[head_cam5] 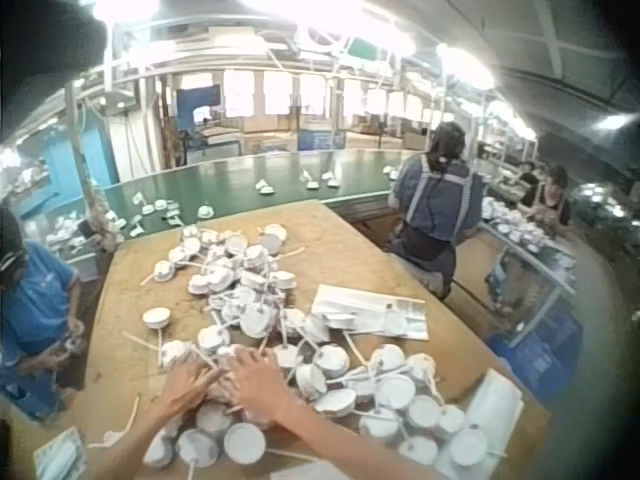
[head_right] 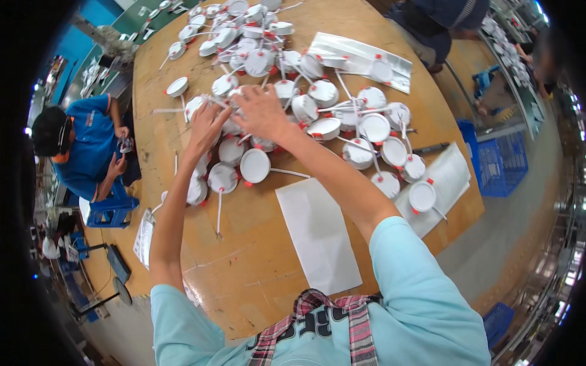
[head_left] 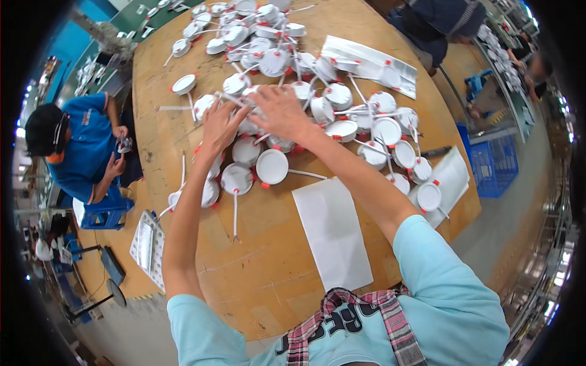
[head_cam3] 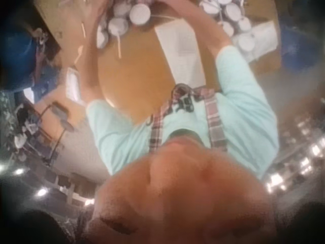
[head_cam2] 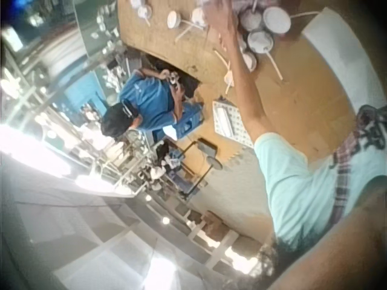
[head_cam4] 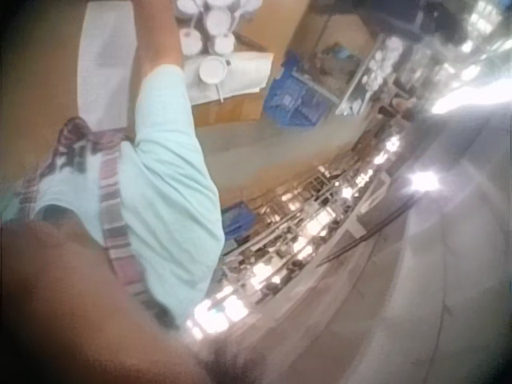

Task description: Applying certification and safety labels to round LED ceiling lights.

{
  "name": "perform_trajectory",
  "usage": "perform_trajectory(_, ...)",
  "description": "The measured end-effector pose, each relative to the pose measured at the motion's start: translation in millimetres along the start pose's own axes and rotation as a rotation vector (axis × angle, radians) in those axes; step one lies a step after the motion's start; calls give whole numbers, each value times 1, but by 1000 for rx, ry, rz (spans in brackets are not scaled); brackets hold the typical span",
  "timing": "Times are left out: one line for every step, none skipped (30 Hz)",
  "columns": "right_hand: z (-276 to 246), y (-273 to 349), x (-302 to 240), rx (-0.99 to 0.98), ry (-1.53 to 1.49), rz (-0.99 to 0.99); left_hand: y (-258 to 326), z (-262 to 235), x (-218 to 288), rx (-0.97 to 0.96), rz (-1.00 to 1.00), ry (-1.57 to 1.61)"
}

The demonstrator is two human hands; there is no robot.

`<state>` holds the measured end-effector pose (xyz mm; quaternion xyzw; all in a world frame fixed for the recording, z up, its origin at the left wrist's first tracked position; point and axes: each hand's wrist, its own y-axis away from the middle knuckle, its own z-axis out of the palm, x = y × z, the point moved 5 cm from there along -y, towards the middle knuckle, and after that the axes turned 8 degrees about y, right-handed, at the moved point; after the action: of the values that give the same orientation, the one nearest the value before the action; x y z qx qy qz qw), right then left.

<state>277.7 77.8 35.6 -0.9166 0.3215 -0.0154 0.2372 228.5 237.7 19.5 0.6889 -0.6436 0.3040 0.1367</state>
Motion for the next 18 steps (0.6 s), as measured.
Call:
perform_trajectory(-7, 7, -8, 32, -51, -45, 15, -2, 4, -5, 11, 3)
perform_trajectory(-13, 14, -12, 61, -97, -86, 26, -2, 9, 24, 23, 5)
perform_trajectory(-13, 19, -14, -15, -107, -80, 33, -2, 13, 52, 31, 5)
perform_trajectory(-15, 24, -17, -11, -106, -71, 37, -8, 13, 46, 39, 3)
perform_trajectory(-16, 30, -21, 8, -142, -110, 42, -12, 11, -20, -8, -1)
perform_trajectory(-17, 36, -23, 26, -180, -152, 48, -14, 10, -86, -59, -5)
perform_trajectory(-20, 37, -18, 2, -281, -161, 49, -23, 17, -92, -101, 25)
perform_trajectory(-52, 42, -23, 122, -311, -236, 64, -45, 33, 81, -49, -88)
perform_trajectory(-75, 47, -9, 136, -354, -209, 74, -55, 64, 268, 69, -25)
perform_trajectory(-100, 53, 3, 230, -409, -179, 93, -68, 98, 460, 187, 26)
perform_trajectory(-116, 64, 15, 177, -379, -82, 113, -64, 127, 467, 186, 25)
perform_trajectory(-127, 80, 28, 49, -398, 71, 134, -52, 149, 414, 120, 200)
perform_trajectory(-142, 99, 38, -27, -443, 132, 148, -42, 170, 367, 67, 373)
perform_trajectory(-150, 118, 33, -24, -456, 112, 168, -24, 175, 286, 231, 398)
perform_trajectory(-152, 138, 27, -137, -495, 139, 191, 0, 185, 137, 193, 460)
perform_trajectory(-151, 156, 22, -248, -530, 164, 206, 15, 208, 64, 261, 310)
perform_trajectory(-153, 171, 13, -242, -537, 150, 224, 35, 215, -68, 196, 242)
perform_trajectory(-148, 189, 2, -322, -425, 98, 240, 48, 217, -78, 187, 208)
